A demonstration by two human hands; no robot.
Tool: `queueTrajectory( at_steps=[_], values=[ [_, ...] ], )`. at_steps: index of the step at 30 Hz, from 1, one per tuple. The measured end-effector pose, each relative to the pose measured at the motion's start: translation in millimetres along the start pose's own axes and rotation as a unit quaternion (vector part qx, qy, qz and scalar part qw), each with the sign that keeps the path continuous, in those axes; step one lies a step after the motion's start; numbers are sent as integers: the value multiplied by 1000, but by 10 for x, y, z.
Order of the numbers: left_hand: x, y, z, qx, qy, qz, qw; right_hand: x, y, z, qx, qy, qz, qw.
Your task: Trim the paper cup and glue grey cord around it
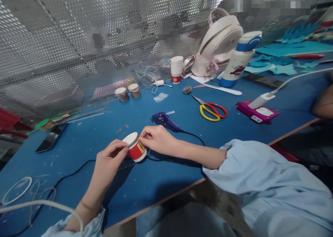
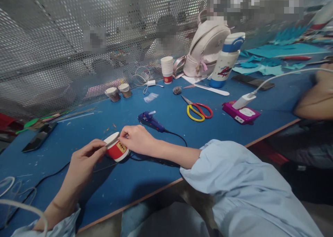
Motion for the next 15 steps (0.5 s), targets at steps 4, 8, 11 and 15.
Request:
queueTrajectory(
  at_steps=[4, 8, 11, 15],
  values=[
    [-15, 6, 36, 5, -2, 24, 1000, -16, 11, -12, 3, -11, 5, 1000],
    [-29, 43, 110, 8, 18, 41, 999, -26, 2, -29, 7, -13, 9, 1000],
    [-35, 98, 177, -11, 46, 54, 997, -30, -22, -45, 4, -11, 10, 1000],
    [-35, 165, 208, -63, 56, 58, 995, -31, -52, -59, 3, 0, 8, 1000]
  ],
)
Point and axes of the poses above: each hand's wrist, its own x-axis away from the middle knuckle, its own y-axis out of the back of the hand, z = x × y, the point moved 1 cm from there along -x, towards the middle knuckle, and after that the axes turned 9 degrees about -x, right-handed, at the moved point
